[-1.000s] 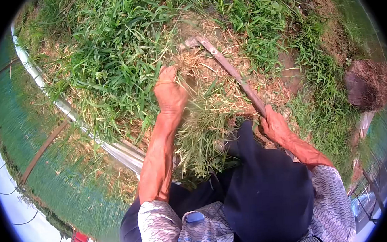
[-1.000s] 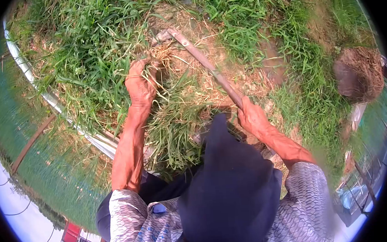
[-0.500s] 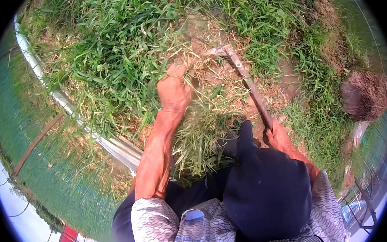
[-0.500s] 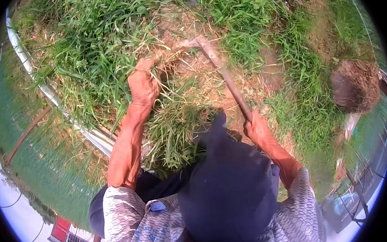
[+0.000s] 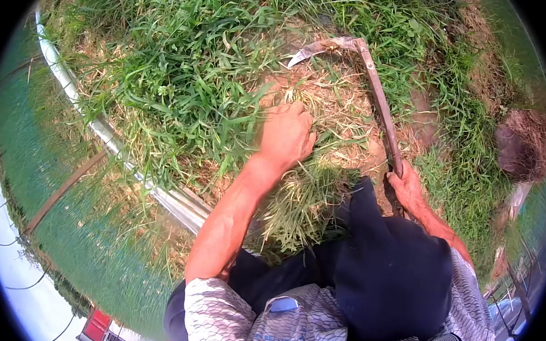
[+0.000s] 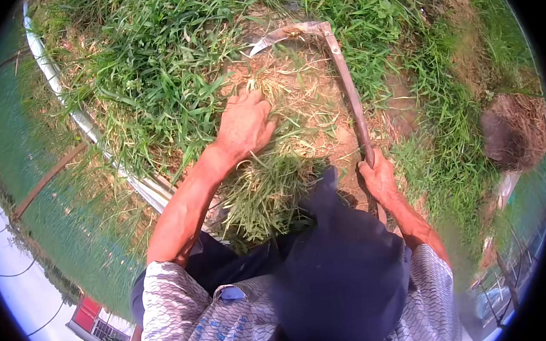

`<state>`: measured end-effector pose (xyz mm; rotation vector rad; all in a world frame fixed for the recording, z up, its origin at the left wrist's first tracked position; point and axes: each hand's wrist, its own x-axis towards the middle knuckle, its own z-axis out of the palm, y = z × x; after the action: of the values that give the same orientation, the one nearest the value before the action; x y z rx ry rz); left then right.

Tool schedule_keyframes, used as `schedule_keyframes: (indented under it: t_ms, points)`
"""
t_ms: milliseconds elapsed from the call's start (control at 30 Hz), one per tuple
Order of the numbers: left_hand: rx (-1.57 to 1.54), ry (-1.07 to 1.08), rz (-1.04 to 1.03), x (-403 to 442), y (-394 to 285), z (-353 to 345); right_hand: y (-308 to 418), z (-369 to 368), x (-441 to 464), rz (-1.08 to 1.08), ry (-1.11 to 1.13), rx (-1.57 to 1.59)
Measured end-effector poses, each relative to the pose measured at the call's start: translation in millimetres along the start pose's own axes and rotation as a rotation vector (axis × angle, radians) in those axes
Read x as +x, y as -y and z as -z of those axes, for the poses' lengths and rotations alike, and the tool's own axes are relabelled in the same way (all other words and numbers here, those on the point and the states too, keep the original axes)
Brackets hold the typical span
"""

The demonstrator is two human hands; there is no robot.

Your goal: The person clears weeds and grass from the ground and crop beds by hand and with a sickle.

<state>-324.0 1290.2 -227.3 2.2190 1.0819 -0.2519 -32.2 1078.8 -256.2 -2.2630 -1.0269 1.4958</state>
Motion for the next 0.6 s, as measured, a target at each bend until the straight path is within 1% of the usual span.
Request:
schedule_keyframes:
  t_ms: [33, 67, 100, 133, 167, 200, 233, 267, 300, 333, 400, 433, 467, 500, 567, 600]
  points:
    - [0.006, -0.008, 0.026, 4.6, 18.4, -8.8, -1.1, -1.9, -4.6, -0.012, -0.007, 0.064]
    - [0.068, -0.236, -0.036, 14.4, 40.6, -19.5, 22.8, -1.4, -13.5, -0.169, 0.041, 0.225]
    - [0.134, -0.463, -0.103, 18.2, 53.7, -22.7, 21.5, -4.0, -15.0, -0.153, 0.055, 0.219]
    - [0.232, -0.461, -0.056, 10.1, 57.8, -12.1, 18.0, -6.3, -15.3, -0.086, -0.005, 0.120]
    - [0.239, -0.472, -0.047, 4.7, 67.2, -8.1, 16.7, -7.0, -13.1, -0.018, -0.068, 0.024]
    - [0.341, -0.480, -0.051, -0.9, 78.2, -7.4, 20.2, -7.7, -11.4, -0.032, -0.058, 0.088]
    - [0.440, -0.483, -0.058, -7.1, 87.7, -5.6, 23.4, -8.6, -9.3, -0.028, -0.057, 0.089]
    - [0.411, -0.413, -0.024, -10.4, 99.1, -2.6, 26.2, -9.1, -7.2, -0.019, -0.096, 0.043]
    - [0.401, -0.377, 0.071, -15.4, 102.9, 1.9, 31.5, -9.3, -5.3, -0.008, -0.132, -0.004]
    - [0.425, -0.359, 0.114, -19.2, 105.6, 5.9, 39.1, -7.3, -3.1, -0.005, -0.125, -0.005]
    - [0.451, -0.345, 0.151, -20.0, 104.8, 13.1, 55.8, -1.3, 1.5, -0.042, -0.027, 0.042]
    - [0.541, -0.296, 0.205, -19.8, 99.9, 14.7, 55.2, -1.4, 4.5, -0.040, -0.027, 0.040]
    - [0.628, -0.246, 0.260, -18.9, 94.8, 15.3, 52.8, -0.8, 7.6, 0.020, -0.010, 0.043]
    - [0.626, -0.251, 0.257, -15.0, 91.4, 15.5, 51.3, 0.4, 9.9, 0.078, 0.002, 0.050]
    - [0.713, -0.099, 0.365, -11.8, 85.2, 14.7, 49.9, 2.9, 8.9, 0.104, -0.011, 0.002]
    - [0.715, -0.098, 0.366, -11.8, 87.7, 12.0, 49.7, 3.1, 8.8, 0.135, -0.020, -0.044]
